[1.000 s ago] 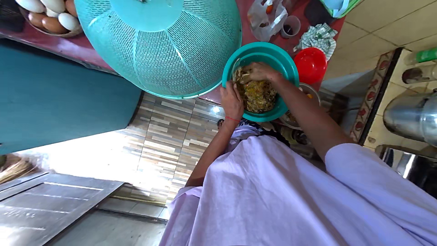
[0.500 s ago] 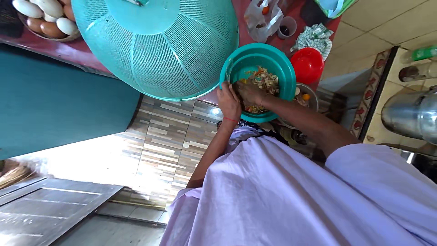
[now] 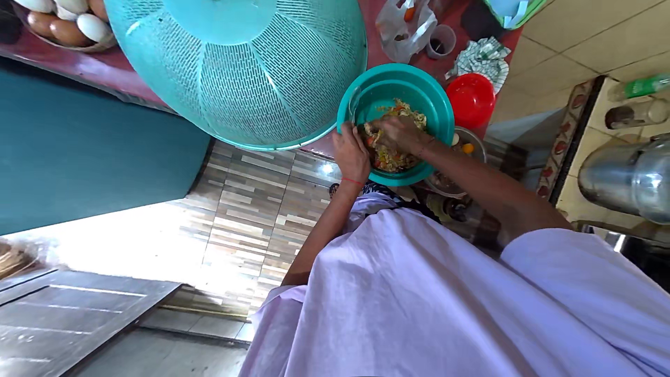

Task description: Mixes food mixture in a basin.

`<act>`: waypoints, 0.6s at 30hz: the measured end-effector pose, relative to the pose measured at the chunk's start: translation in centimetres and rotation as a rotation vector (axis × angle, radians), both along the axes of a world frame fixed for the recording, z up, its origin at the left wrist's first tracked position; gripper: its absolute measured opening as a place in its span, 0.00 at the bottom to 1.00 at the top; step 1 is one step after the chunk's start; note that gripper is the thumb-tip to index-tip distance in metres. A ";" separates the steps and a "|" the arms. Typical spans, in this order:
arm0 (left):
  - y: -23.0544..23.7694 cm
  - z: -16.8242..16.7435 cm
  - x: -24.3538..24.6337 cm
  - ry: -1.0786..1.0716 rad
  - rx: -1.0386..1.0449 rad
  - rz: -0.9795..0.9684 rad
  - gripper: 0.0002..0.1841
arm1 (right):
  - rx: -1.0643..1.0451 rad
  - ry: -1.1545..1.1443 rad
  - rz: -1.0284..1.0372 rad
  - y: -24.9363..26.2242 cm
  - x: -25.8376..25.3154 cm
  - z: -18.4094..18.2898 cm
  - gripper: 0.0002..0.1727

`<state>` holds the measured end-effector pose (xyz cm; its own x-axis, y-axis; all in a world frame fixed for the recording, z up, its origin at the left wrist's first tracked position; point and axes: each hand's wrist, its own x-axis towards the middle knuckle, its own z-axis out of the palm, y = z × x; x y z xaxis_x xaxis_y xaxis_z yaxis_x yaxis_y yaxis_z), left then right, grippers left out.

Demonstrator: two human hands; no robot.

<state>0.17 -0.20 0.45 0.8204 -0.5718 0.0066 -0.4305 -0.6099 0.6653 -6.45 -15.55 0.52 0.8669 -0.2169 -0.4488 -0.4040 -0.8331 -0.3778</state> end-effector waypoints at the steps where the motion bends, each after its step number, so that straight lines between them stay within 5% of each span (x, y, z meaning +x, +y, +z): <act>1: 0.0 0.1 0.0 -0.003 0.002 0.002 0.18 | -0.016 0.007 -0.001 -0.2 -0.2 0.4 0.22; 6: -0.1 -0.3 -0.1 -0.020 -0.022 0.005 0.18 | -0.038 -0.017 -0.029 -0.6 -1.4 2.2 0.26; 11: -0.1 -0.2 -0.1 -0.032 -0.026 0.005 0.18 | 0.097 -0.024 -0.031 -0.8 -2.3 4.1 0.19; 18: 0.0 -0.2 -0.1 -0.014 -0.008 0.007 0.18 | 0.021 0.018 -0.004 0.1 -2.9 4.5 0.16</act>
